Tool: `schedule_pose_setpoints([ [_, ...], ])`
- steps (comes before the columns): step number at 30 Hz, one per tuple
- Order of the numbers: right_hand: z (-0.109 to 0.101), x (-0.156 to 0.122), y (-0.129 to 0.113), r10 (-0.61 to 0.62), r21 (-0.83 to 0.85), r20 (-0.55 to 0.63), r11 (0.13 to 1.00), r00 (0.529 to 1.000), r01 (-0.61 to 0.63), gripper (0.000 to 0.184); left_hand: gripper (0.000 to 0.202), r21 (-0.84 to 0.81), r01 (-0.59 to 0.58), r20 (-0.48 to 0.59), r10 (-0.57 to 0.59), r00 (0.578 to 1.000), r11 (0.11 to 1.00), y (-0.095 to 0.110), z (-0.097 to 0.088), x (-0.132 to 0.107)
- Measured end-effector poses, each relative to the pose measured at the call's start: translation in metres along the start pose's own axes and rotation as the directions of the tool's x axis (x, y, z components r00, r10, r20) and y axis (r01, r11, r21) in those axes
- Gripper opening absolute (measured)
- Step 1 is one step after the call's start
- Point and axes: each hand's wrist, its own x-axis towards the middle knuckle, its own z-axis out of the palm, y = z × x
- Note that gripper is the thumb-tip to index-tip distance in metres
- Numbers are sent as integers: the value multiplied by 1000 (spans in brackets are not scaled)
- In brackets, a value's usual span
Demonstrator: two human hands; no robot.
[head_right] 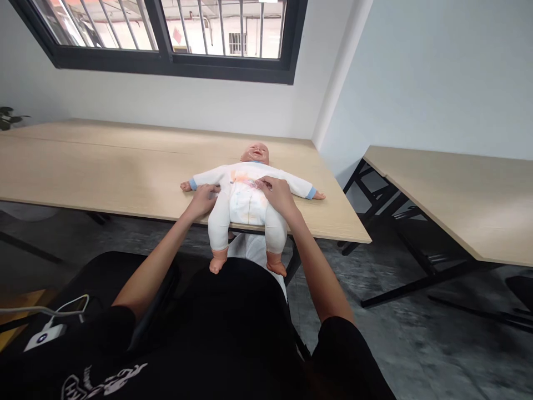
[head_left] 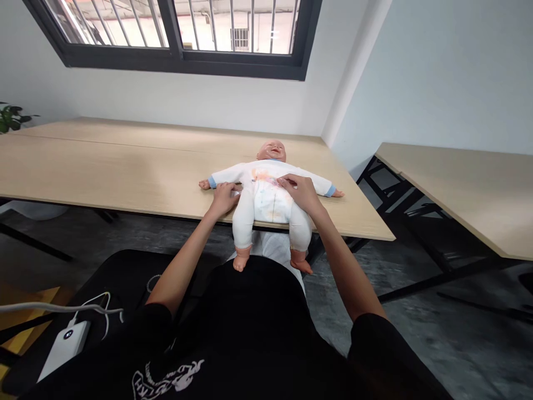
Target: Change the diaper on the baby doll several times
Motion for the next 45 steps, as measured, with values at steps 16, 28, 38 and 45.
schedule_pose_setpoints([
  [16,5,-32,19,135,158,-480,985,867,-67,35,11,-277,194,-154,-243,958,941,-5,-7,-7],
  [28,9,-30,27,99,136,-473,990,875,-38,38,21,-727,-110,-248,-110,962,678,43,-5,5],
  [38,10,-27,24,-24,113,-355,991,934,69,31,30,-601,-141,-195,27,980,787,75,-2,20],
  [45,11,-27,24,20,146,-327,989,945,30,31,7,-403,-122,-169,58,984,907,80,4,23],
])
